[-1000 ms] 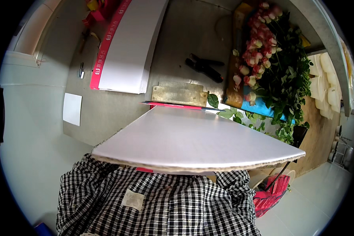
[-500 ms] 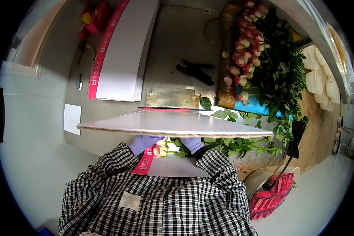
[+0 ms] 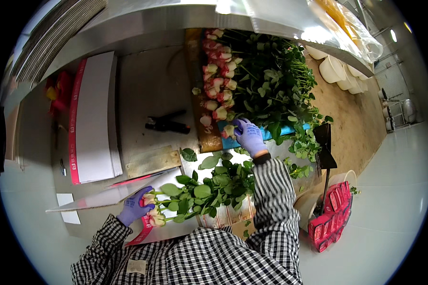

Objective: The person selects roses and greenery, trims stems with shears, and wraps each bouquet in paper and plastic. The finished bundles are stacked on the floor next to other completed packages.

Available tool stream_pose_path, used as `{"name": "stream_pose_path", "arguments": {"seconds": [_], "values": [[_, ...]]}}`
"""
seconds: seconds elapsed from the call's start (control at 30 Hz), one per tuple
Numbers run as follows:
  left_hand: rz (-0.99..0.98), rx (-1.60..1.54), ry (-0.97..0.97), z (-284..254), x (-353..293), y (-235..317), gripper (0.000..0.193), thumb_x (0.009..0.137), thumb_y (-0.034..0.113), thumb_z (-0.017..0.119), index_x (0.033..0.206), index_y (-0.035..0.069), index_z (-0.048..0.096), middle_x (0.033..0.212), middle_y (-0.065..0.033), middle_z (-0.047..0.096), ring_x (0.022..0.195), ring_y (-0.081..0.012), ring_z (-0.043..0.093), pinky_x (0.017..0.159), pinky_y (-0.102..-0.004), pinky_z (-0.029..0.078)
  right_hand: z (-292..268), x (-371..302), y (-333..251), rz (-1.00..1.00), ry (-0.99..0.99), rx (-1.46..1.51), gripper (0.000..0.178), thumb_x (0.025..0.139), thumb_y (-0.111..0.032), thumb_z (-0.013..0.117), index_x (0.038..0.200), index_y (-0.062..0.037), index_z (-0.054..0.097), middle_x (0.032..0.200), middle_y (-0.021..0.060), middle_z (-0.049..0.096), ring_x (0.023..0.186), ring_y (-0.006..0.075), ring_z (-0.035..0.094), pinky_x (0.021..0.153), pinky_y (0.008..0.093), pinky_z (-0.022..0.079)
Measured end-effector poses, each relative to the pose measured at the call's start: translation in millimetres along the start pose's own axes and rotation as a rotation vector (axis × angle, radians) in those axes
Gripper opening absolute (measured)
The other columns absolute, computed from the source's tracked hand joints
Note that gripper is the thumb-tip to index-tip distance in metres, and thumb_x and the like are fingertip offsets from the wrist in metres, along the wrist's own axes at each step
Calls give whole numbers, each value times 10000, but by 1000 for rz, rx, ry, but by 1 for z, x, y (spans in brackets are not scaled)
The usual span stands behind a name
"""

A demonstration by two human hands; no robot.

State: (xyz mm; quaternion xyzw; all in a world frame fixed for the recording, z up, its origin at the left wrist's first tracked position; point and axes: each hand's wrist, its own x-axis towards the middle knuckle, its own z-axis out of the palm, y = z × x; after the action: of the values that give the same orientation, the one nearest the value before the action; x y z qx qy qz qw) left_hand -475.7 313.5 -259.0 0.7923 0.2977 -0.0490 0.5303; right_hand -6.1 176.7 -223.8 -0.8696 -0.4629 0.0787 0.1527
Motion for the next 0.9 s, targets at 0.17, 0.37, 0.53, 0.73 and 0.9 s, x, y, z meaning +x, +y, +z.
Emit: {"name": "stream_pose_path", "arguments": {"seconds": [0.17,0.37,0.53,0.73,0.9], "values": [[-17,-12,34,8,11,10,605,782,250,743,1303,60,502,1162,-112,638,1024,-213,630,907,-329,487,16,18,67,-100,-122,-423,322,797,-188,617,1117,-210,639,1086,110,597,945,284,630,808,392,521],[-50,-120,356,45,13,-13,399,782,125,725,1159,57,613,1006,-77,675,905,-177,627,872,-307,470,-215,-50,-43,-333,595,-602,400,710,-32,647,1107,-84,650,981,98,650,841,280,632,705,370,513],[-245,223,541,46,5,-17,475,713,318,755,1136,155,614,1093,-131,570,1025,-325,507,923,-423,385,-189,-127,-223,-745,148,-444,410,723,-147,669,1133,-136,656,835,2,577,731,151,578,634,312,457],[-173,240,612,50,21,-20,515,675,487,746,975,100,585,1071,-151,543,1040,-355,474,890,-471,372,108,-121,-220,-528,-177,-162,290,830,-204,566,1113,-139,569,964,55,589,901,217,576,766,358,458],[-257,119,525,70,14,-68,559,678,503,745,1014,85,587,1118,-153,521,1076,-347,455,919,-470,357,150,-112,-212,-557,-494,-145,417,884,-244,511,1289,-150,510,1187,112,586,1057,302,571,905,452,438]]}}
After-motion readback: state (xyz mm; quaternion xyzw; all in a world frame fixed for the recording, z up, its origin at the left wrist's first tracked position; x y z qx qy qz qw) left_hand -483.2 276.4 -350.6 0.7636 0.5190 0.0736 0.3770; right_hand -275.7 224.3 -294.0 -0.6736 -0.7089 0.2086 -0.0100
